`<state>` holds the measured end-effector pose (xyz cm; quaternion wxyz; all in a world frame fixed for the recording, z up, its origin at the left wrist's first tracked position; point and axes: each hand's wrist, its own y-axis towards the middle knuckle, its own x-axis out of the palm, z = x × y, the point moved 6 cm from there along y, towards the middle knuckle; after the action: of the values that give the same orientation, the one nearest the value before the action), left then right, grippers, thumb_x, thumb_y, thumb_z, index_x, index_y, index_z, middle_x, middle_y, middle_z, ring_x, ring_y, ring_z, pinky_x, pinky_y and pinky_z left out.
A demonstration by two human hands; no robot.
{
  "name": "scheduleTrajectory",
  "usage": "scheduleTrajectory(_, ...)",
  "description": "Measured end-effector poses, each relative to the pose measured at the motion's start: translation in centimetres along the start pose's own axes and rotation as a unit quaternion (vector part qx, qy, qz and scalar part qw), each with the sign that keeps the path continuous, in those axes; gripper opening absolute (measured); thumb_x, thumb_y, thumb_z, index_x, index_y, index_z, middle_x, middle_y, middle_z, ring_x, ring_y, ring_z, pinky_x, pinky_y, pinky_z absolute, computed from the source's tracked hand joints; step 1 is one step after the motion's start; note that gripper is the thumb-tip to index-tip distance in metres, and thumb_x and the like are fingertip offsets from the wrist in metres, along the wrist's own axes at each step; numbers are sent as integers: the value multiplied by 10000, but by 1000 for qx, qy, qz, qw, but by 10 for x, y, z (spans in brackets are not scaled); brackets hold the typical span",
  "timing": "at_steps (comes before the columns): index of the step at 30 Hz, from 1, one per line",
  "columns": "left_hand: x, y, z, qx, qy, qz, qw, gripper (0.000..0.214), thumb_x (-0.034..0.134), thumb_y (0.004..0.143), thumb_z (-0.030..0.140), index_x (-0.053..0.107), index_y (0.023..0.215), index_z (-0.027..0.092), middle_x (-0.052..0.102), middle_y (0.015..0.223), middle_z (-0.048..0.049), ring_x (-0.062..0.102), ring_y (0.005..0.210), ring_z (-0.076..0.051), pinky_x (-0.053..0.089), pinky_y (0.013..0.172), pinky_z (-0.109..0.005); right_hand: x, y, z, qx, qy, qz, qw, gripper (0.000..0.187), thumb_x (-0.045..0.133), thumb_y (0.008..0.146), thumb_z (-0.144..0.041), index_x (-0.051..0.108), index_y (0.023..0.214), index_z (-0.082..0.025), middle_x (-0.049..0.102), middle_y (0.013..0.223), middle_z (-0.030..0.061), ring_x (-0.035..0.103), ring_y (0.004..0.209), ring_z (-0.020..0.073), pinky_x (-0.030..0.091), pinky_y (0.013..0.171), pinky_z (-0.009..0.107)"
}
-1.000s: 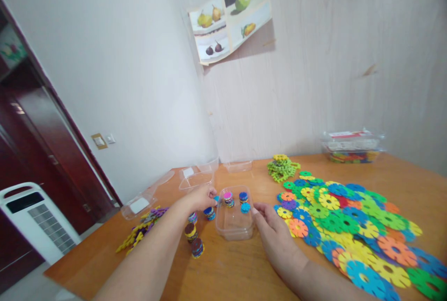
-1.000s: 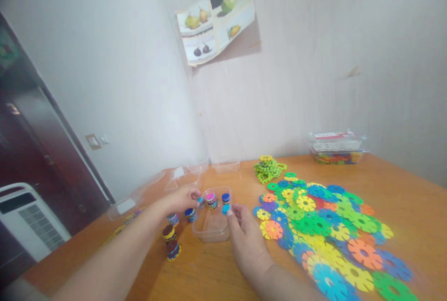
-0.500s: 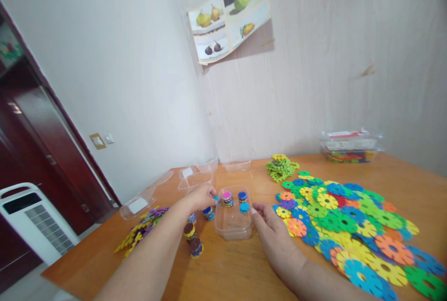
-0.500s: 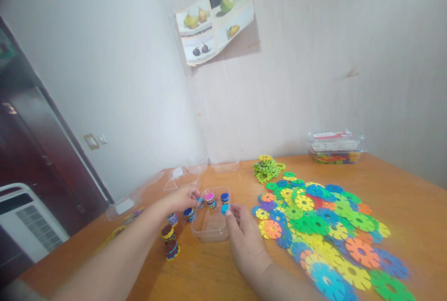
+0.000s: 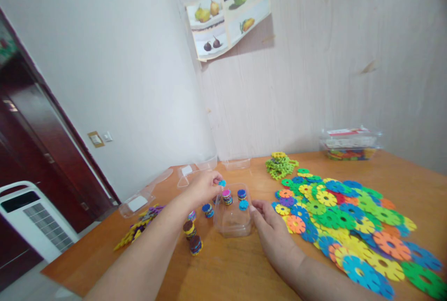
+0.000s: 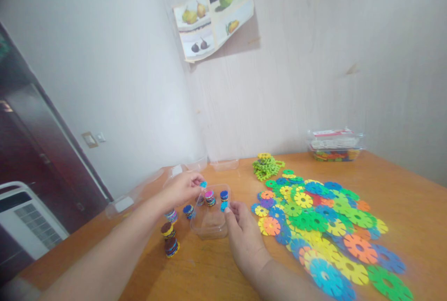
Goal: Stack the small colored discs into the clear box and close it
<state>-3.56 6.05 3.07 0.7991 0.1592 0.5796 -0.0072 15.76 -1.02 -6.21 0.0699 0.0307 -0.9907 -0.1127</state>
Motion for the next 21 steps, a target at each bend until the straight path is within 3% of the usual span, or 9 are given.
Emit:
scheduleTrajectory(4, 18, -6, 40, 68, -3, -65, 996, 245, 604, 721, 255, 701, 938, 195, 675, 876, -29, 597, 782, -154, 413, 648, -220, 0, 1, 2, -7, 3, -12, 1000, 334, 533, 851, -462, 609, 1031, -191, 706, 1072, 91, 650, 1007, 239, 512, 879, 349)
scheduleTrajectory(7, 38, -7, 55, 79, 17, -118, 990, 196, 606, 712, 241, 700, 876, 187, 660, 777, -17, 572, 684, -135, 370, 576, -211, 0, 1, 0, -11, -1, -10, 1000, 336, 536, 848, -442, 612, 1044, -179, 705, 1070, 99, 650, 1003, 242, 512, 877, 356)
scheduleTrajectory(12, 58, -2, 56, 77, 42, -126, 988, 182, 603, 696, 204, 682, 860, 207, 663, 732, 7, 544, 628, -117, 326, 542, -204, 0, 1, -4, -6, 2, -3, 1000, 344, 531, 847, -449, 619, 1037, -176, 709, 1048, 101, 659, 977, 241, 508, 881, 358)
scheduleTrajectory(21, 58, -5, 55, 75, 50, -144, 985, 184, 550, 728, 185, 649, 877, 228, 668, 756, 4, 527, 614, -126, 321, 534, -216, 0, 0, -2, -16, -8, -10, 1000, 334, 496, 881, -432, 600, 1048, -163, 698, 1075, 114, 653, 975, 229, 503, 875, 350)
